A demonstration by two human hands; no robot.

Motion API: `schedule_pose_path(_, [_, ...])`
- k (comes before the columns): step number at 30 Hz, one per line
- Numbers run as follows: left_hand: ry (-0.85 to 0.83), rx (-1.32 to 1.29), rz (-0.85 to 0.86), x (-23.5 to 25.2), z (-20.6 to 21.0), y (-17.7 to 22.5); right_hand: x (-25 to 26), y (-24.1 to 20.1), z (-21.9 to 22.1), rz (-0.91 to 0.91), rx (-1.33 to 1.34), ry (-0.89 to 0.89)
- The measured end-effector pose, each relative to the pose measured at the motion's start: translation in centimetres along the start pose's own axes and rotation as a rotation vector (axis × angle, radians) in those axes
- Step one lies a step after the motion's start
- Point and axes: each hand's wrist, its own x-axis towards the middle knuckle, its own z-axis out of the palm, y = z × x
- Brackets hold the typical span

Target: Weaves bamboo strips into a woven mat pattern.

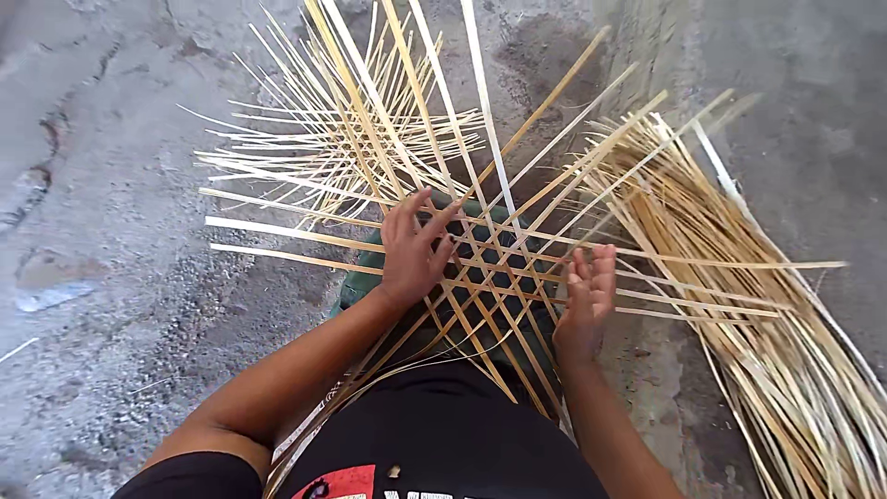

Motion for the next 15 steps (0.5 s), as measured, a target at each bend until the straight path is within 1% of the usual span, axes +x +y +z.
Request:
schedule_pose_path(1, [0.096,-0.191,-0.046,-0.1,-0.6,-0.2,0.0,0.0,0.2,-0.043,-0.137,-0.068])
schedule_pose_path(2, [0.173,-0.385,-0.136,0.0,-1.2,-0.4,-0.1,0.1,0.4,-0.106,-0.305,-0.151])
schedule_pose_path(4, [0.285,-0.756,-0.459,0.8,-2.1,-1.2,-0.3,0.7,1.4,-0.217,-0.636,-0.314])
schedule_pose_path(6, [0.323,-0.972,-0.828,2.2,-3.0,-2.5,-0.8,1.5,2.4,-0.306,-0.792,-0.391])
schedule_pose_path(7, [0.31,-1.023,-0.976,2.9,-3.3,-3.0,-0.8,1.6,2.6,-0.315,-0.805,-0.393])
schedule_pose_path(8, [0.272,-1.05,-1.082,3.6,-3.7,-3.4,-0.7,1.6,2.6,-0.313,-0.8,-0.39])
schedule_pose_path(9, [0.206,-1.078,-1.149,4.2,-4.1,-3.7,-0.6,1.6,2.6,-0.31,-0.793,-0.385])
schedule_pose_path(12, [0.019,-1.135,-1.245,5.2,-4.9,-4.8,-0.7,1.7,2.5,-0.314,-0.774,-0.371])
schedule_pose_path(13, [0.011,-1.152,-1.278,5.3,-5.0,-5.1,-0.7,1.7,2.4,-0.311,-0.773,-0.367])
schedule_pose_path(15, [0.113,-1.145,-1.327,5.1,-4.4,-5.0,-0.7,1.7,2.3,-0.307,-0.773,-0.36])
